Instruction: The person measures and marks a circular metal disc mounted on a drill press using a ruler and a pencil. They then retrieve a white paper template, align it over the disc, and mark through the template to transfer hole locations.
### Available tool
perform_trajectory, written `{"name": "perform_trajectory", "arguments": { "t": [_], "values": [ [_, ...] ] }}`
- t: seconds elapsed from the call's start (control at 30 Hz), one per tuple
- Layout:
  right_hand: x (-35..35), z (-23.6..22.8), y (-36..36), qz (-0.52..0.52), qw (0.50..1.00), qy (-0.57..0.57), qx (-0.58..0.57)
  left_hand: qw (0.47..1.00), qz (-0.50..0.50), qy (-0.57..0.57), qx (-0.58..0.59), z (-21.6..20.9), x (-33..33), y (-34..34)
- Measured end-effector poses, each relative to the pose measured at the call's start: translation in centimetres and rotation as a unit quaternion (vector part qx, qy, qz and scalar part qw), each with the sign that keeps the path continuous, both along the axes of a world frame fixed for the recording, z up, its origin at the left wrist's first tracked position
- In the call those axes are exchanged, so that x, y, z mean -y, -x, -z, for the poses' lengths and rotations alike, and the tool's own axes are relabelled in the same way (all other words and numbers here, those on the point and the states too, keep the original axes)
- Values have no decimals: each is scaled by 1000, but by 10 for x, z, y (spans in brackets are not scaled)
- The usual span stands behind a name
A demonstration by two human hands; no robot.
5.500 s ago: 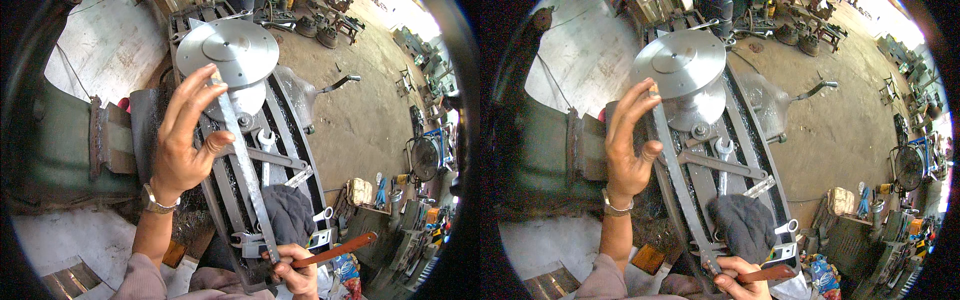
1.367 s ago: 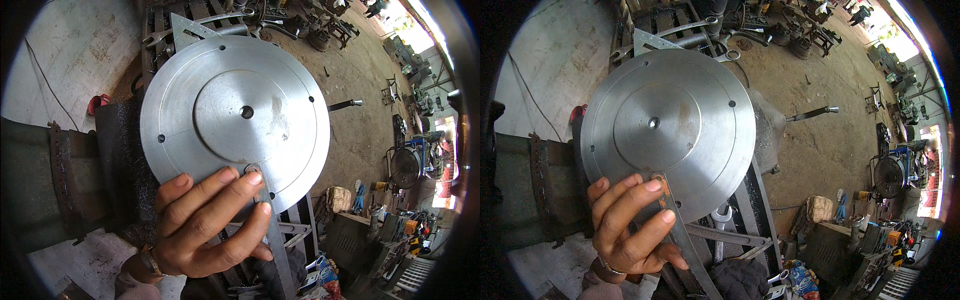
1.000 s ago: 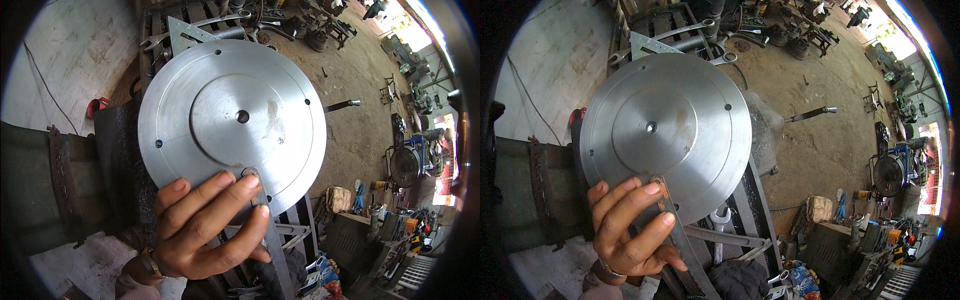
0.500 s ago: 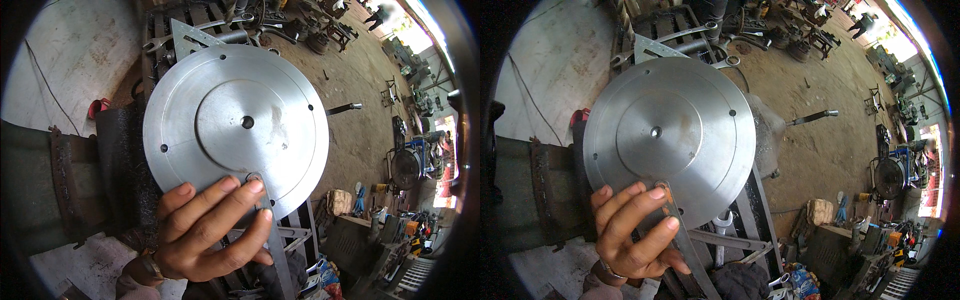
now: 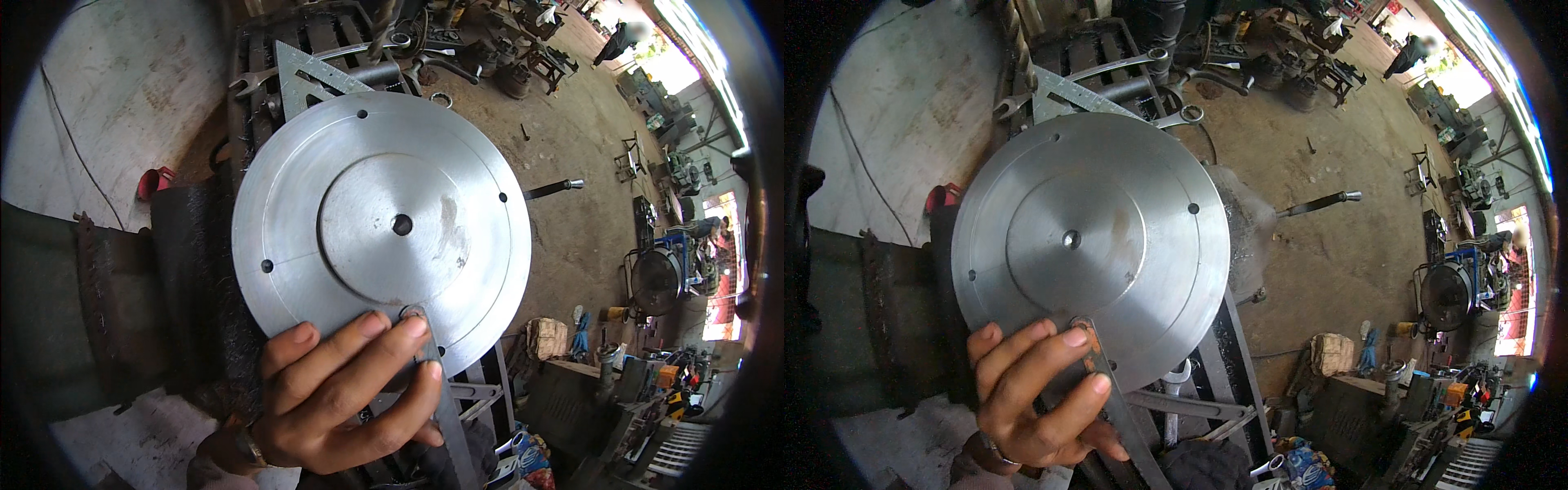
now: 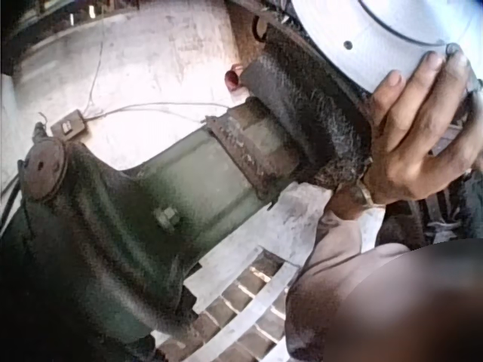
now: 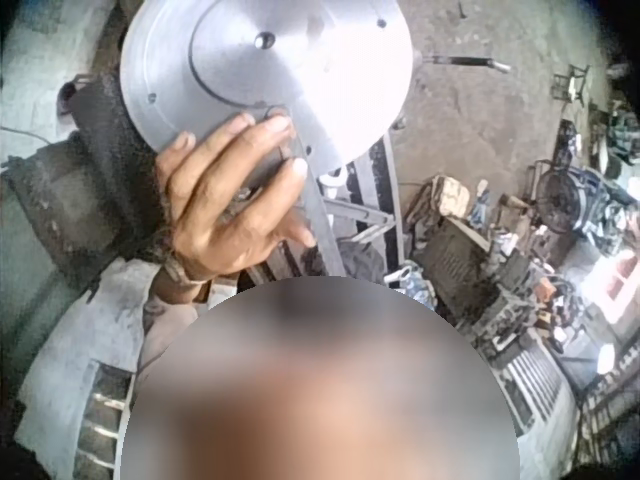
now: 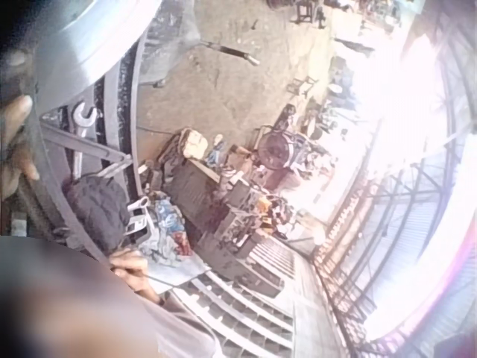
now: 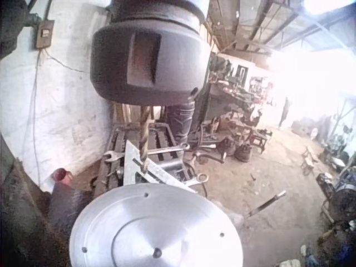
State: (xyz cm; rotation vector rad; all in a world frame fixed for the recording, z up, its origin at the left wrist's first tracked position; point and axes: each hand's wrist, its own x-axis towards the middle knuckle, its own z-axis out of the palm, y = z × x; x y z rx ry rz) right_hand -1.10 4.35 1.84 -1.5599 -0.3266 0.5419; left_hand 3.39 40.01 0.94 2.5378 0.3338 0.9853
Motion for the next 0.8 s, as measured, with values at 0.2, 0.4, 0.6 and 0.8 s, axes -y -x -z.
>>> {"name": "perform_trajectory", "arguments": {
  "t": [0.2,0.4,0.6,0.8],
  "values": [
    [11,5,7,-5,1000,-1,2,995,24,-41,-87,1,-4,12],
    [4,3,-7,-54,997,-58,-8,991,27,-45,-121,-1,-4,20],
    [-10,-16,-10,-67,996,-50,-29,991,25,-59,-115,-3,-7,18],
    [-3,-7,-5,-62,997,-31,-41,992,32,-97,-72,1,-10,15]
  ]
}}
